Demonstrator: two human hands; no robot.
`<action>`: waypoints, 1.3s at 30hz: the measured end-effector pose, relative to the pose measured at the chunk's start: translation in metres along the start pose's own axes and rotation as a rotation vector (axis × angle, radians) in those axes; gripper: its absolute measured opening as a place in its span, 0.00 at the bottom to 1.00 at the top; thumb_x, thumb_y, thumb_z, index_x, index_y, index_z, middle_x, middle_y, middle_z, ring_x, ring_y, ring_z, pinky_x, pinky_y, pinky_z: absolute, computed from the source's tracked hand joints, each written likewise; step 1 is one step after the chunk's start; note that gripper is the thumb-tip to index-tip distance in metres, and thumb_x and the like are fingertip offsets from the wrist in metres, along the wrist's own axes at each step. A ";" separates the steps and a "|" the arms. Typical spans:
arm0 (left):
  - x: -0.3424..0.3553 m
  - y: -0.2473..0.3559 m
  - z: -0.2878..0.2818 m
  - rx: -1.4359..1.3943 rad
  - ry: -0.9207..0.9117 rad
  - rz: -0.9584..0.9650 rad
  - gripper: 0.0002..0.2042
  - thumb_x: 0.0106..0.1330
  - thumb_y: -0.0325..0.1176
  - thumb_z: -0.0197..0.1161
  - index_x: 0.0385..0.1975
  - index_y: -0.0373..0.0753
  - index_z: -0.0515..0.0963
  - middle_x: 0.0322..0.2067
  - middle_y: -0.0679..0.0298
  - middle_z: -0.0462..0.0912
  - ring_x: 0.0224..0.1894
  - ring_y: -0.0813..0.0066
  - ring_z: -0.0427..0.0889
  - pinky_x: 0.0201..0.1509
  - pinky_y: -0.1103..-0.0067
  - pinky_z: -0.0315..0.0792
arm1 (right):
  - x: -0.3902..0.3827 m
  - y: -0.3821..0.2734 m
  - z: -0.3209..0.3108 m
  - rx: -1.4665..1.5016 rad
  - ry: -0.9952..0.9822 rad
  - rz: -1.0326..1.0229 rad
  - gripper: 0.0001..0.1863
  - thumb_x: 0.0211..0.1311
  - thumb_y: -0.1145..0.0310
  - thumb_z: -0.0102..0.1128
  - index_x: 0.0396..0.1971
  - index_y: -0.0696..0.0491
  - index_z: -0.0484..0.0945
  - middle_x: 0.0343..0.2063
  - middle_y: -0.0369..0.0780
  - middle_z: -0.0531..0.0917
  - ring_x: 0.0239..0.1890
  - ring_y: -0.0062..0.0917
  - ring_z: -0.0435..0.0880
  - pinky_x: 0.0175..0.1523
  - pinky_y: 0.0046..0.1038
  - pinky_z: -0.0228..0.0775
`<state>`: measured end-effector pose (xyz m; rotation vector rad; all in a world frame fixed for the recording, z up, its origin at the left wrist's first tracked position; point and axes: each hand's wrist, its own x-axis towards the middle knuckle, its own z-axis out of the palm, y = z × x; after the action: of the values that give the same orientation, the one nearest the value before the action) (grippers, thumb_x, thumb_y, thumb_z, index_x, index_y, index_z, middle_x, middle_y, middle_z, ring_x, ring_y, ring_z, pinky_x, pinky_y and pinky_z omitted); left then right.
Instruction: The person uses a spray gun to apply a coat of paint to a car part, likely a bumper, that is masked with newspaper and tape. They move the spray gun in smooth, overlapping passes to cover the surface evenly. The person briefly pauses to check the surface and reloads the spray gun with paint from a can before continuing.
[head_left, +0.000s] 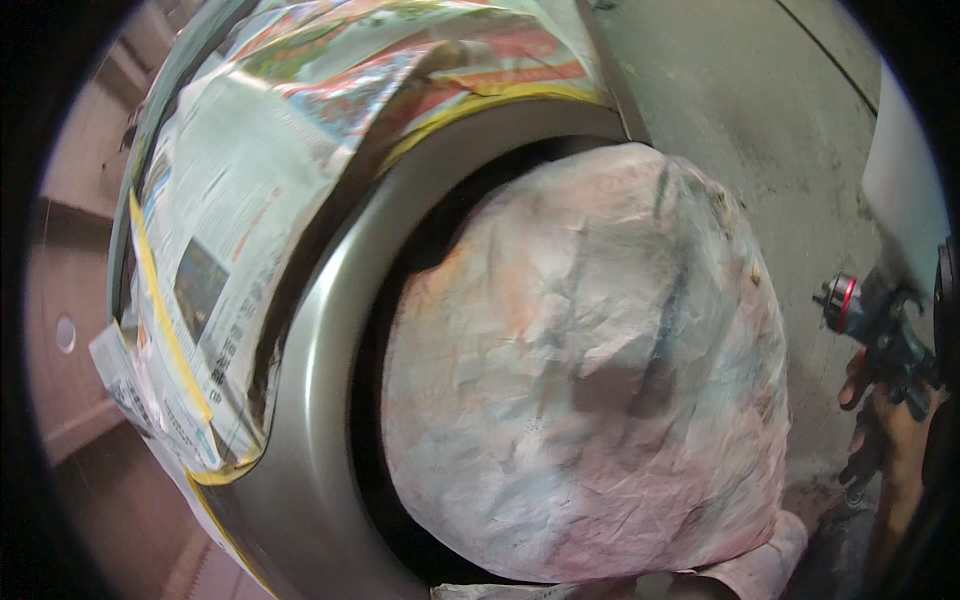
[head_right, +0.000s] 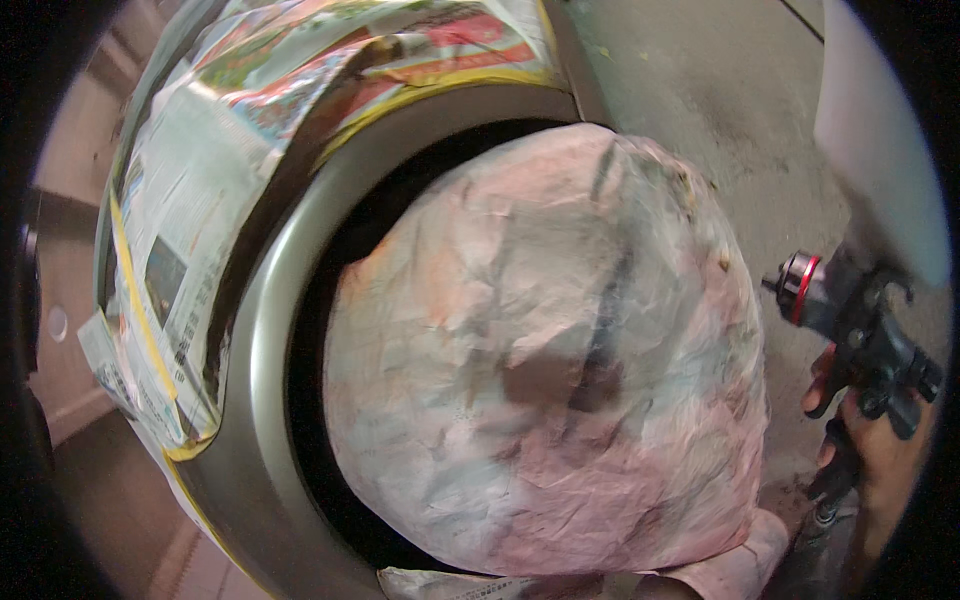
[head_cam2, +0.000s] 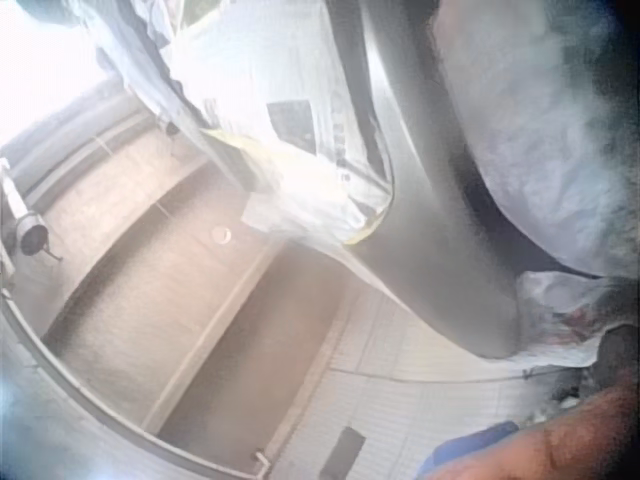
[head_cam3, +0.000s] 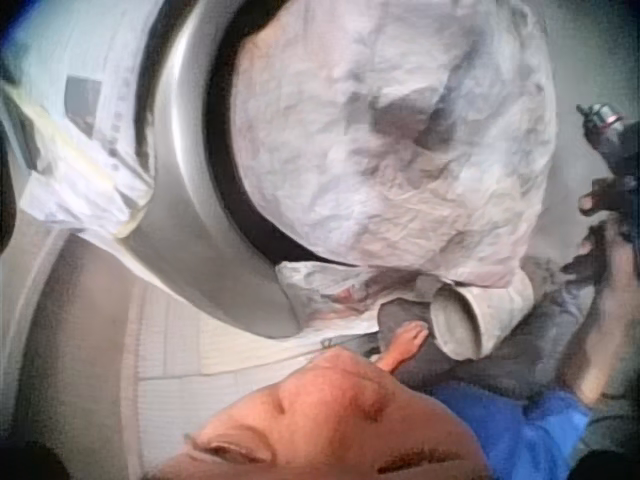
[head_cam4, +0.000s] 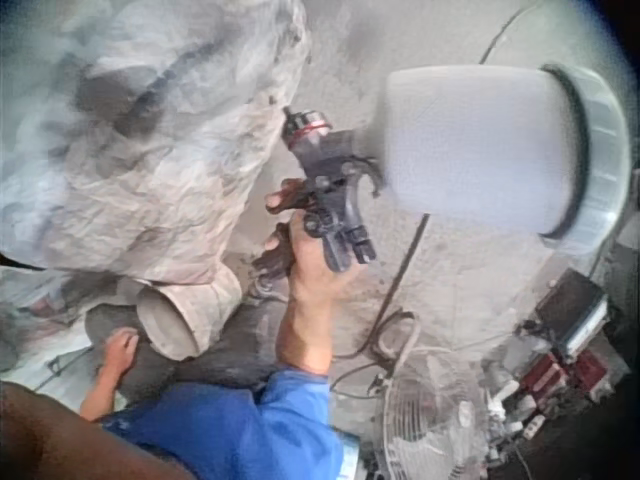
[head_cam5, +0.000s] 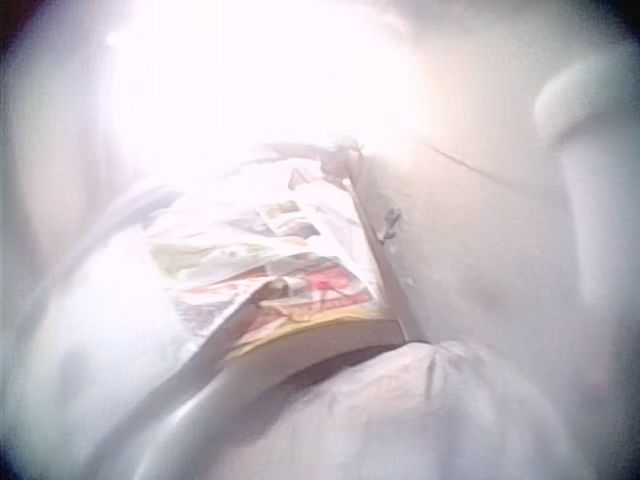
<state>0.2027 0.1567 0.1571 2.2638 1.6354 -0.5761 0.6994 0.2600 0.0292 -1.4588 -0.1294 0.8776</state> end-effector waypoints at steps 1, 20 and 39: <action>-0.002 -0.002 0.001 0.012 0.022 0.008 0.08 0.68 0.34 0.61 0.37 0.37 0.83 0.41 0.55 0.85 0.45 0.53 0.82 0.51 0.65 0.76 | 0.001 -0.020 0.006 0.058 -0.003 -0.038 0.29 0.62 0.47 0.62 0.50 0.58 0.75 0.31 0.42 0.82 0.28 0.23 0.84 0.17 0.19 0.71; -0.005 -0.037 0.054 -0.259 0.231 -0.104 0.07 0.66 0.35 0.60 0.34 0.39 0.81 0.37 0.54 0.83 0.41 0.50 0.82 0.45 0.61 0.78 | -0.051 -0.266 0.077 0.368 -0.512 -0.292 0.27 0.41 0.76 0.64 0.47 0.67 0.73 0.32 0.54 0.86 0.29 0.40 0.89 0.29 0.37 0.83; -0.011 -0.039 0.074 -0.172 0.411 0.135 0.05 0.60 0.32 0.62 0.26 0.40 0.81 0.32 0.58 0.82 0.40 0.57 0.82 0.39 0.63 0.78 | -0.044 -0.283 0.104 0.125 -0.190 -0.537 0.15 0.60 0.67 0.60 0.42 0.61 0.81 0.32 0.42 0.87 0.27 0.22 0.85 0.19 0.22 0.74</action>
<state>0.1515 0.1262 0.0978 2.4480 1.6100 0.0692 0.7320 0.3543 0.3168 -1.1401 -0.5703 0.5666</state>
